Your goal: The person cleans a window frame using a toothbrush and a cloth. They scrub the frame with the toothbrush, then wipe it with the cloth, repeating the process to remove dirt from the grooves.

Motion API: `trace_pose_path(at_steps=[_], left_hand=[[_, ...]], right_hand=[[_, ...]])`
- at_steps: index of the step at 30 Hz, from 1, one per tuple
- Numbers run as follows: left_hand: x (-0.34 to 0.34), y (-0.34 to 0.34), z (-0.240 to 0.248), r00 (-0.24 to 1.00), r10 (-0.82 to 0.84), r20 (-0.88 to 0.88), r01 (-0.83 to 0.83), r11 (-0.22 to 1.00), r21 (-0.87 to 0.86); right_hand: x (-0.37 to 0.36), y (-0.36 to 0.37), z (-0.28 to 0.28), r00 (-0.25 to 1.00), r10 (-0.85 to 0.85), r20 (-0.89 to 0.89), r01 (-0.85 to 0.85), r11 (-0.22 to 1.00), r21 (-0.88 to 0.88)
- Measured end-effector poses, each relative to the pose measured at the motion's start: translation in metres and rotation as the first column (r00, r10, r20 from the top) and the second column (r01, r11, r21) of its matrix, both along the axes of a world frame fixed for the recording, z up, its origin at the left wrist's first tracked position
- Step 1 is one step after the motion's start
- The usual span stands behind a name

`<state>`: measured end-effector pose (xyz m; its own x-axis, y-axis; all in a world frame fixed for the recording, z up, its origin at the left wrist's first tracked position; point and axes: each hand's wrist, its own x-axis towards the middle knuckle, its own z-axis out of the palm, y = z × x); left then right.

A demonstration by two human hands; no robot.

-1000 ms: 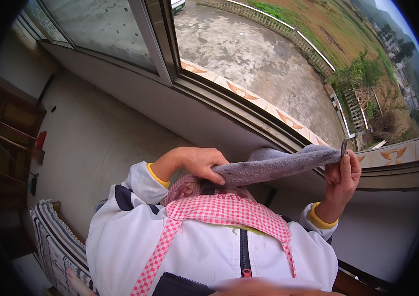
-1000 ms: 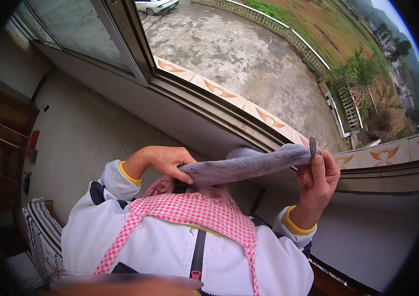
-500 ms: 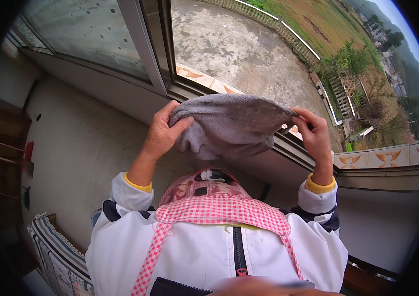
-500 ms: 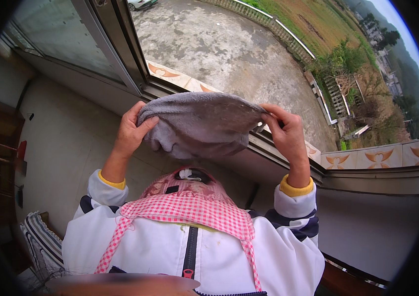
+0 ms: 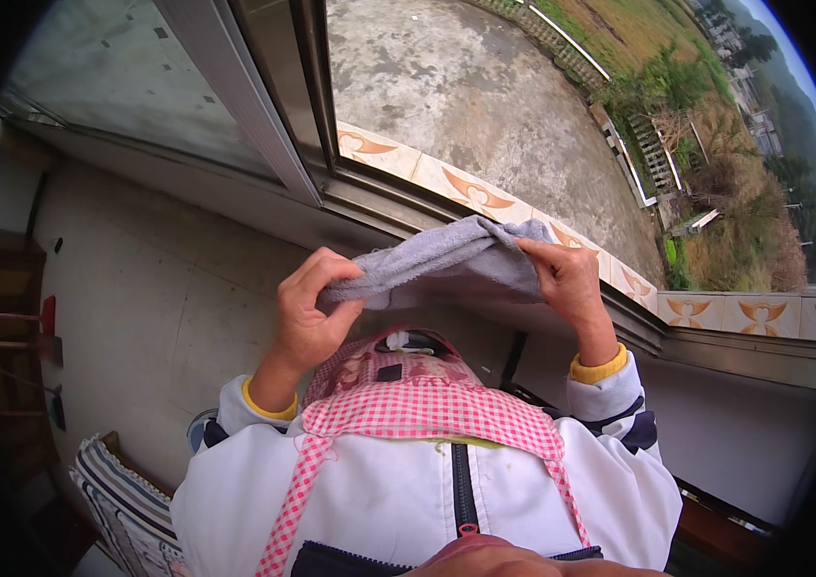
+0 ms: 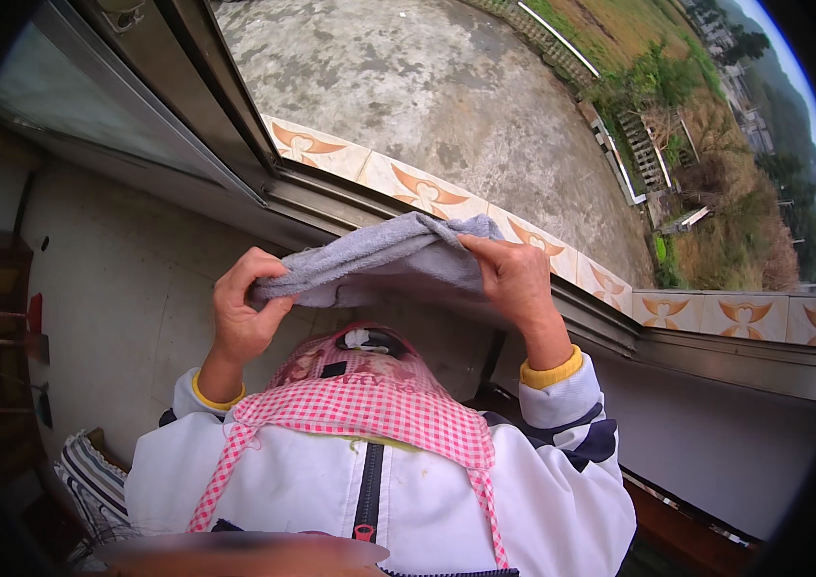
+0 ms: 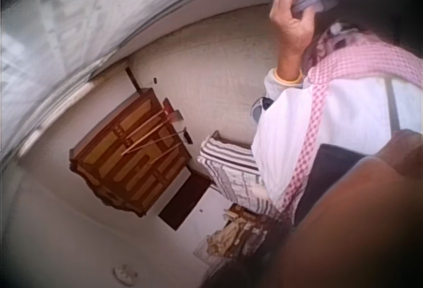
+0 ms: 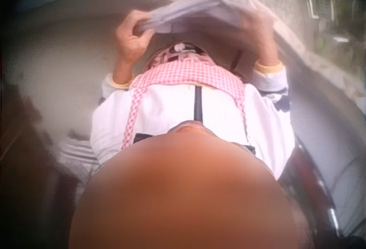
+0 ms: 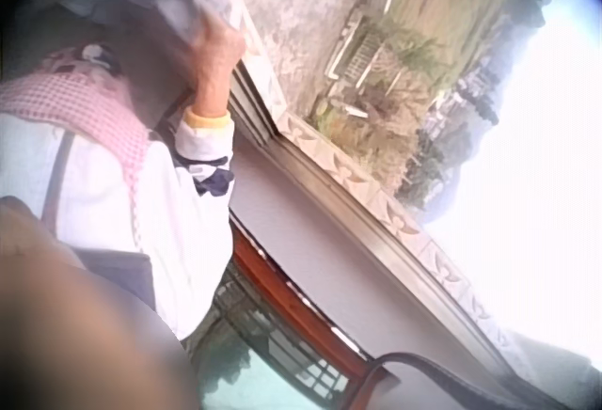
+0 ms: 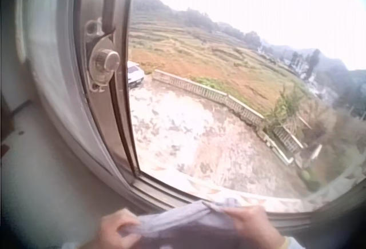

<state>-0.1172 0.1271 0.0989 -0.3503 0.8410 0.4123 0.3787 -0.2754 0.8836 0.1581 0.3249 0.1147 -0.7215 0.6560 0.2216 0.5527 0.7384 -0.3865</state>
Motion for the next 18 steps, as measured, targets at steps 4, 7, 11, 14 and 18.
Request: trace_pose_path(at_steps=[4,7,11,14,18], left_hand=[[-0.004,-0.006,-0.006,1.0,0.001,-0.011,-0.001,0.998,-0.06],[-0.01,-0.007,-0.007,1.0,0.026,-0.006,-0.026,0.999,0.022],[-0.015,-0.01,-0.007,0.999,0.04,-0.022,-0.039,0.998,0.058],[-0.016,-0.009,-0.007,0.999,0.042,-0.03,-0.04,0.997,0.06],[-0.014,-0.009,-0.009,0.996,0.046,-0.072,-0.044,0.998,0.037]], right_hand=[[-0.022,0.005,-0.006,0.988,0.087,0.128,-0.105,0.984,0.142],[-0.046,0.002,-0.007,0.985,0.123,0.122,-0.145,0.97,0.193],[-0.1,-0.005,-0.015,0.979,0.185,0.081,-0.2,0.949,0.244],[-0.15,-0.008,-0.022,0.969,0.232,0.083,-0.245,0.944,0.222],[-0.194,-0.01,-0.029,0.958,0.268,0.103,-0.285,0.929,0.238]])
